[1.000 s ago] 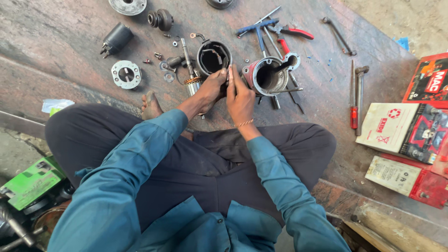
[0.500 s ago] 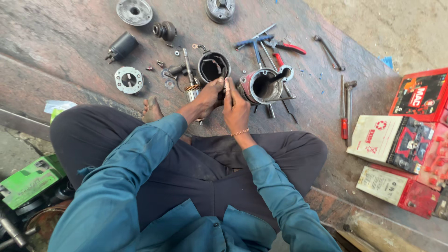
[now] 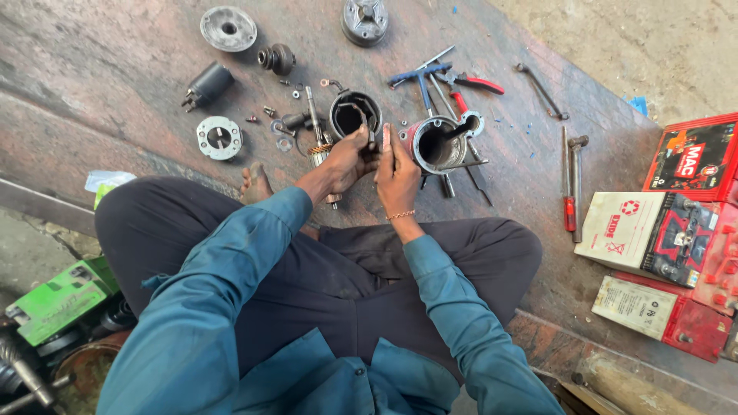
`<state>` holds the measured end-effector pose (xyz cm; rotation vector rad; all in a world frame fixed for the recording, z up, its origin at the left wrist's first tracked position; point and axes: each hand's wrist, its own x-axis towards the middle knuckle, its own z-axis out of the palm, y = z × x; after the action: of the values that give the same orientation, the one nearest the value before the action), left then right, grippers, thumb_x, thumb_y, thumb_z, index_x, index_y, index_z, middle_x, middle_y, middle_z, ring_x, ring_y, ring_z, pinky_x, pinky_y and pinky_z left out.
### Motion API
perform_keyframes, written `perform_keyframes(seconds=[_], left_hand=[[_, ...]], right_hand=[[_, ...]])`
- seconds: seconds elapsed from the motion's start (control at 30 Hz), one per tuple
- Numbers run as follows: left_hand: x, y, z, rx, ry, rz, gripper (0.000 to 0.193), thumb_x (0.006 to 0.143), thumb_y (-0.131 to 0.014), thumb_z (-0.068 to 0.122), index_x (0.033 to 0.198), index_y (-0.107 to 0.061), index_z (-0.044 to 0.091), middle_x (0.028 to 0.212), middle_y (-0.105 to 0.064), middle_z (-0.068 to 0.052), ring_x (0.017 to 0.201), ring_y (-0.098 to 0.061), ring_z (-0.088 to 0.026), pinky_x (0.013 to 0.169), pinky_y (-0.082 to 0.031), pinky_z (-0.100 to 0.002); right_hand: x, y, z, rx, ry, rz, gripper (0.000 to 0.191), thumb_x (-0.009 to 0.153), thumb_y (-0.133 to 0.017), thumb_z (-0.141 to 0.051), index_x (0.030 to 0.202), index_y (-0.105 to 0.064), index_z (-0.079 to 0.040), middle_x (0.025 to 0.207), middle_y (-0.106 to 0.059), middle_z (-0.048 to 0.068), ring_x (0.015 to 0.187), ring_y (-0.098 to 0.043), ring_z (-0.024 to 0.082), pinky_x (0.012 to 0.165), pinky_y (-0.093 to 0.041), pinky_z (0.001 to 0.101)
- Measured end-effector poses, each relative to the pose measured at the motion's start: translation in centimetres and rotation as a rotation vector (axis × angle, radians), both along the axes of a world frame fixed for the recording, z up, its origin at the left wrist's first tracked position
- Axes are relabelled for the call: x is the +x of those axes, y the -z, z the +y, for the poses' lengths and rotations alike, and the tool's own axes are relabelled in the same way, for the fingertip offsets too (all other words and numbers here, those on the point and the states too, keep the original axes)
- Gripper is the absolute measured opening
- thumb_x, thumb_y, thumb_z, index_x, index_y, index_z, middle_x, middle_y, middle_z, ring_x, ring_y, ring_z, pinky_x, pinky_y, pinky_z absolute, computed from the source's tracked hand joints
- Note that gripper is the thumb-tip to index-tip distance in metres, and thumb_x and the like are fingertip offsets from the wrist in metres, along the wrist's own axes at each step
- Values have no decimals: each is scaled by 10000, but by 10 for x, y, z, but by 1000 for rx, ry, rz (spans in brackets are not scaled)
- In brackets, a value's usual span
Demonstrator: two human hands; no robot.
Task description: The person sits on the ground repairing a starter motor. They hold the red housing and armature, use a screwdriver to work inside the housing, fit the end cap and brushes onto the assembly, and repeatedly align and press the components together by hand while other parts and tools lie on the step beside them.
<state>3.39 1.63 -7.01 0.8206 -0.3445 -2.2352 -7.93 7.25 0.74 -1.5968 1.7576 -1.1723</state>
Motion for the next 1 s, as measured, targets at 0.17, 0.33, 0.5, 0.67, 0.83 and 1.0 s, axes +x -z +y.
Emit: perform_keyframes(seconds=[0.17,0.33,0.5,0.67,0.83,1.0], left_hand=[[5,4,5,8,11,95,361,1079,-410,442,1205,-565,141,1080,-605,2,1001,-627,-143,943,-551,-352],[9,6,6,-6,34,118,325,1101,-439,437,1188,-552,145,1072,-573,16,1007,-601,-135,1007,-543,-367],[10,5,9,-19,66,3,348,1097,-420,462,1199,-558,159,1057,-566,21,987,-612,-134,999,-553,-367],[6,1,9,-11,39,-80,288,1089,-408,393,1218,-554,179,1097,-610,28,1007,-639,-122,918,-557,-366],[0,0,10,-81,43,-156,328,1084,-396,398,1171,-590,149,1058,-644,10,966,-650,-133,902,-575,-362],[-4,5,12,-55,4,-189,338,1097,-407,419,1137,-595,142,1011,-630,5,893,-621,-128,871,-566,-360]], right_hand=[[0,-2,4,-90,-104,58,352,1069,-535,-133,1393,-614,-21,1245,-725,209,973,-789,260,836,-591,343],[0,0,5,-76,-124,121,355,1045,-562,-116,1380,-636,-25,1193,-730,225,1010,-767,326,810,-597,357],[1,-2,8,-21,-121,135,376,1024,-571,-104,1383,-634,-12,1141,-716,248,988,-751,360,795,-587,377],[3,-7,11,-128,-141,169,351,1035,-575,-100,1366,-634,2,1157,-702,269,1034,-715,412,826,-581,402],[4,-7,6,-43,-84,166,356,1015,-592,-113,1355,-651,-24,1086,-711,265,937,-727,399,748,-576,395],[3,-1,9,16,-70,169,382,1013,-596,-118,1382,-642,-32,971,-695,274,835,-729,392,695,-566,402]])
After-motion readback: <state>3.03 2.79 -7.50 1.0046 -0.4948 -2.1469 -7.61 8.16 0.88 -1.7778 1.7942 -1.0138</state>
